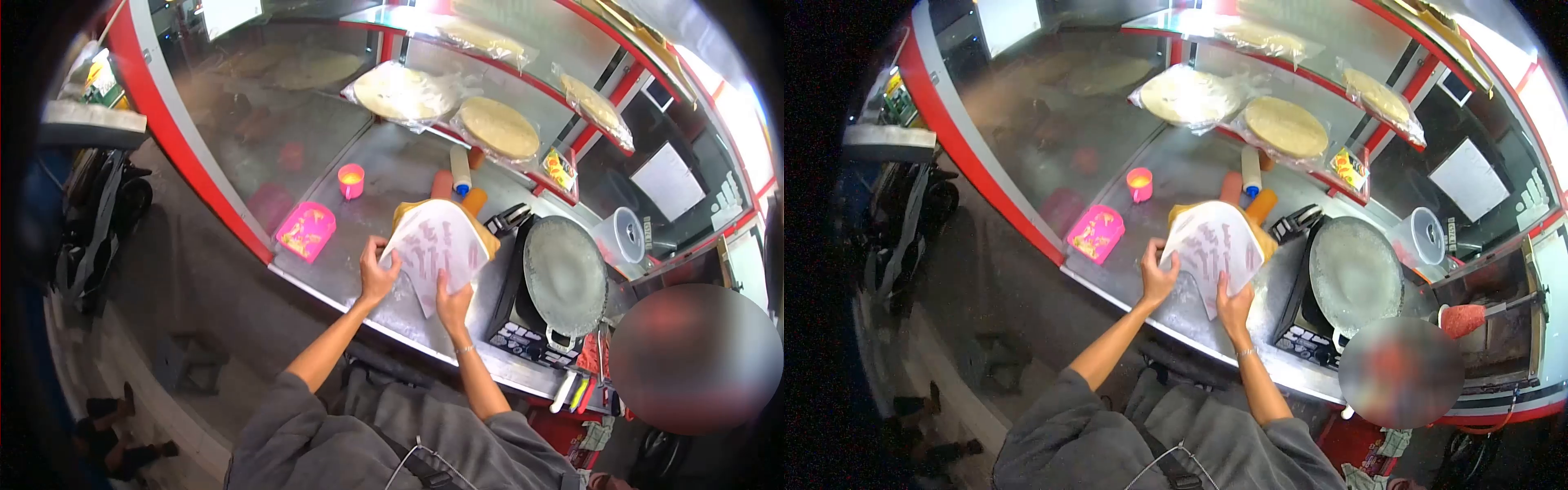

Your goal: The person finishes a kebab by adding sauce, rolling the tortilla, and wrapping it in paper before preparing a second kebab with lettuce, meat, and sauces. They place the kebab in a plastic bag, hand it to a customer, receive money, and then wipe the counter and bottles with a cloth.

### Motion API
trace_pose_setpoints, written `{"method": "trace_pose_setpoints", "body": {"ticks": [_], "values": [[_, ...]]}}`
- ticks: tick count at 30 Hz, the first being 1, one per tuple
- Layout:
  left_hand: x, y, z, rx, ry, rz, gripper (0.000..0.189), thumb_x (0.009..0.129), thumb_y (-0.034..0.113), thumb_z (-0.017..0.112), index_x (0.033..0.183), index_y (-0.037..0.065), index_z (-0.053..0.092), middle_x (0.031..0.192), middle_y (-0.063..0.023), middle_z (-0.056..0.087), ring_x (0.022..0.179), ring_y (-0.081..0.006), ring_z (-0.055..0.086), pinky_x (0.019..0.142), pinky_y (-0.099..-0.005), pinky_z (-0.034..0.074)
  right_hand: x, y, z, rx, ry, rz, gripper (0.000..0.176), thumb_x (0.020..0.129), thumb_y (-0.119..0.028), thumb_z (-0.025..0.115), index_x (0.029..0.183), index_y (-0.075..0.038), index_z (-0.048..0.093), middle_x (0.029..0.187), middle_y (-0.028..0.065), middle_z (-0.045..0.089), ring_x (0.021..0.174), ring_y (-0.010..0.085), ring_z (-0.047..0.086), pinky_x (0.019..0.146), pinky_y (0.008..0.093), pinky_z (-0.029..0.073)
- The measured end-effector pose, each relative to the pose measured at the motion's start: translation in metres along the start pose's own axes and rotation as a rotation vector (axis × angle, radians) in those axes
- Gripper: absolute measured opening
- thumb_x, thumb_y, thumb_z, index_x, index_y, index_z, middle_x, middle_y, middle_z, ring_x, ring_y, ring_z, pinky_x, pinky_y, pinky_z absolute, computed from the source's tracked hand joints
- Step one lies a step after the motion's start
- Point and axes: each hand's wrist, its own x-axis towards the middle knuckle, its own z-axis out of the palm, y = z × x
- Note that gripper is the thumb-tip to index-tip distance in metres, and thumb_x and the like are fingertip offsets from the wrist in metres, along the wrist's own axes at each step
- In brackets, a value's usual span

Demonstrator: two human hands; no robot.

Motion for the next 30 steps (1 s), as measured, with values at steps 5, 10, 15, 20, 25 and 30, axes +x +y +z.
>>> {"method": "trace_pose_setpoints", "body": {"ticks": [5, 10, 15, 20, 25, 30], "values": [[-0.003, -0.028, -0.009, -0.088, -0.079, 0.005, 0.027, 0.082, 0.008, 0.067, 0.105, -0.002, 0.055, 0.093, -0.0228, 0.065, 0.086, -0.0412, 0.066, 0.078, -0.0435, 0.051, -0.024, 0.007, 0.014, -0.143, -0.008, -0.084, 0.027, 0.093, -0.015, 0.064, 0.111, 0.005, 0.066, 0.105, 0.0207, 0.071, 0.096, 0.0345, 0.068, 0.085, 0.0401, 0.051], [0.014, -0.047, -0.026, -0.027, -0.152, 0.094, 0.043, 0.083, 0.010, 0.065, 0.122, -0.005, 0.055, 0.101, -0.0268, 0.065, 0.097, -0.0432, 0.064, 0.084, -0.0462, 0.050, -0.020, -0.002, 0.019, -0.131, 0.067, -0.024, 0.027, 0.094, -0.015, 0.062, 0.111, 0.006, 0.064, 0.103, 0.0217, 0.070, 0.094, 0.0331, 0.069, 0.083, 0.0401, 0.051], [0.076, -0.031, -0.049, -0.020, -0.540, -0.097, 0.038, 0.086, 0.010, 0.063, 0.120, -0.007, 0.057, 0.104, -0.0240, 0.068, 0.096, -0.0375, 0.067, 0.086, -0.0417, 0.052, 0.034, -0.029, 0.012, -0.194, 0.117, -0.004, 0.027, 0.092, -0.012, 0.065, 0.112, 0.007, 0.063, 0.094, 0.0223, 0.072, 0.085, 0.0304, 0.072, 0.076, 0.0379, 0.053], [0.168, -0.013, -0.072, -0.552, -0.708, -0.554, 0.030, 0.096, 0.015, 0.058, 0.117, -0.006, 0.060, 0.107, -0.0094, 0.069, 0.092, -0.0142, 0.066, 0.079, -0.0289, 0.053, 0.138, -0.086, -0.005, -0.108, -0.284, 0.179, 0.034, 0.090, -0.015, 0.070, 0.114, 0.008, 0.063, 0.097, 0.0111, 0.072, 0.084, 0.0136, 0.064, 0.075, 0.0324, 0.053], [0.268, 0.026, -0.083, -0.917, -0.675, -0.475, 0.032, 0.097, 0.022, 0.055, 0.121, 0.001, 0.061, 0.108, -0.0066, 0.067, 0.096, -0.0109, 0.064, 0.081, -0.0267, 0.050, 0.240, -0.132, 0.015, 0.069, -0.283, 0.131, 0.037, 0.092, -0.020, 0.069, 0.115, 0.008, 0.063, 0.101, 0.0091, 0.071, 0.084, 0.0144, 0.065, 0.074, 0.0303, 0.054], [0.286, 0.055, -0.091, -0.969, -0.401, -0.248, 0.038, 0.102, 0.028, 0.047, 0.132, 0.005, 0.054, 0.117, -0.0070, 0.065, 0.109, -0.0157, 0.062, 0.087, -0.0339, 0.049, 0.326, -0.133, 0.051, 0.064, -0.262, 0.051, 0.047, 0.091, -0.034, 0.070, 0.112, 0.008, 0.067, 0.100, 0.0106, 0.071, 0.085, 0.0147, 0.064, 0.075, 0.0306, 0.051]]}}
